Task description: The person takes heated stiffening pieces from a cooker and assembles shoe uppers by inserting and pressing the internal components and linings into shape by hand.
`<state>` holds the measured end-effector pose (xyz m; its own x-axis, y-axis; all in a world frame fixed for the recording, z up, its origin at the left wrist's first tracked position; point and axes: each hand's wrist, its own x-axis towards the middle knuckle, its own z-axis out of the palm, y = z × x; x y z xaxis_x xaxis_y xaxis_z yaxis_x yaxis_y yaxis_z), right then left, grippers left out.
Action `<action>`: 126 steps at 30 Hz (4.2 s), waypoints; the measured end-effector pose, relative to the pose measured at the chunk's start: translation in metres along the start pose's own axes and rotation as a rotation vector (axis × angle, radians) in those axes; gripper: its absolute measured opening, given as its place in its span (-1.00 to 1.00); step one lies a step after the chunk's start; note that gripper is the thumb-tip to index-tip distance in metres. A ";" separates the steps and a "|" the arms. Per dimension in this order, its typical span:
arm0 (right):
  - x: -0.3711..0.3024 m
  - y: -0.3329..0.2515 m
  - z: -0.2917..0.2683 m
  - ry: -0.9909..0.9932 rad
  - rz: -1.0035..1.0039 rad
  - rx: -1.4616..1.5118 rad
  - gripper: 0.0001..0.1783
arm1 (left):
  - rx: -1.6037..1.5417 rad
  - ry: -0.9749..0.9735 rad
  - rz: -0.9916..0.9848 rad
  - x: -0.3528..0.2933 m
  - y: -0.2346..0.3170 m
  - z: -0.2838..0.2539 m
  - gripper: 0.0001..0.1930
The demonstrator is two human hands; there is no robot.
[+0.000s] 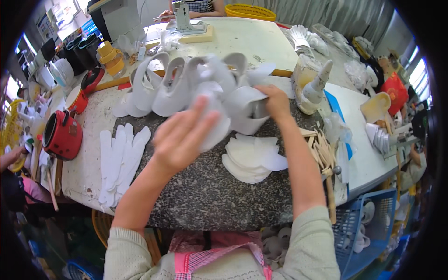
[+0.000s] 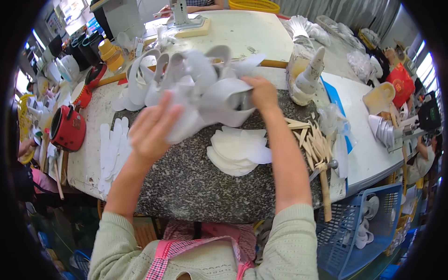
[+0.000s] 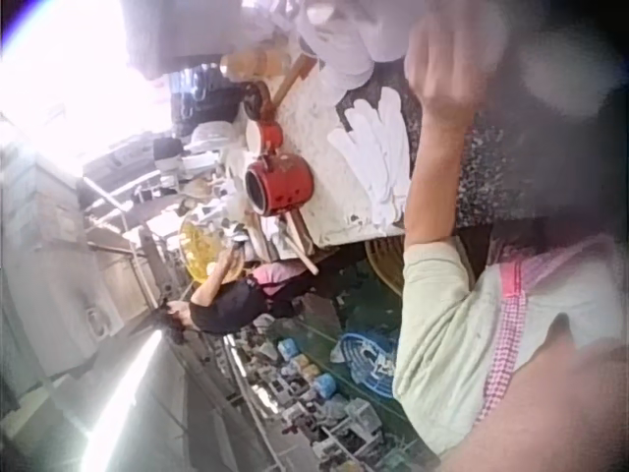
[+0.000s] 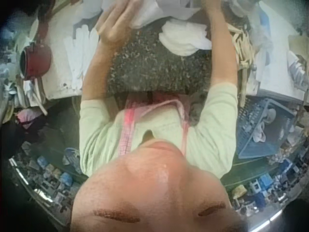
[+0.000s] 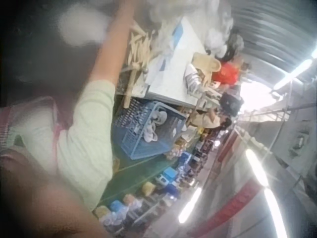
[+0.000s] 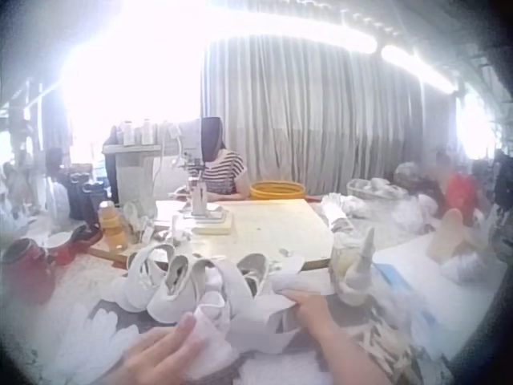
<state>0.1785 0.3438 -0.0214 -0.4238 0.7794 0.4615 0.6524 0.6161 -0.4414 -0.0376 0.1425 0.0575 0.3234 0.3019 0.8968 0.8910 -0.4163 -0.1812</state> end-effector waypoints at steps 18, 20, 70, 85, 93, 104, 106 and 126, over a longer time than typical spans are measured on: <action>-0.088 -0.141 -0.030 0.198 -0.340 0.268 -0.54 | 0.123 -0.549 -0.718 -0.054 0.000 -0.069 -0.57; -0.114 -0.163 -0.006 -0.221 -0.073 0.573 -0.26 | 0.132 -0.647 -0.777 -0.071 0.003 -0.056 -0.55; -0.189 -0.073 -0.052 0.058 -0.116 0.250 -0.38 | -1.021 0.276 -1.323 -0.027 0.085 -0.026 -0.77; -0.228 -0.171 -0.025 -0.396 0.190 0.852 -0.88 | -0.819 -0.466 -1.388 -0.121 0.103 -0.135 -0.91; -0.227 -0.167 -0.018 -0.395 0.397 0.991 -0.89 | -0.964 -0.394 -1.539 -0.134 0.096 -0.126 -0.86; -0.217 -0.161 -0.036 -0.830 -0.466 0.584 -0.78 | -0.526 -0.603 -0.345 -0.109 0.086 -0.078 -0.75; -0.222 -0.160 -0.034 -0.805 -0.439 0.565 -0.77 | -0.437 -0.722 -0.209 -0.108 0.088 -0.071 -0.72; -0.230 -0.150 -0.026 -0.711 -0.434 0.591 -0.85 | -0.419 -0.750 -0.045 -0.102 0.077 -0.053 -0.84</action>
<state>0.1944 0.0689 -0.0411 -0.9502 0.2444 0.1934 0.0208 0.6689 -0.7430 -0.0194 0.0341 -0.0264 0.5476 0.7511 0.3687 0.7646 -0.6282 0.1442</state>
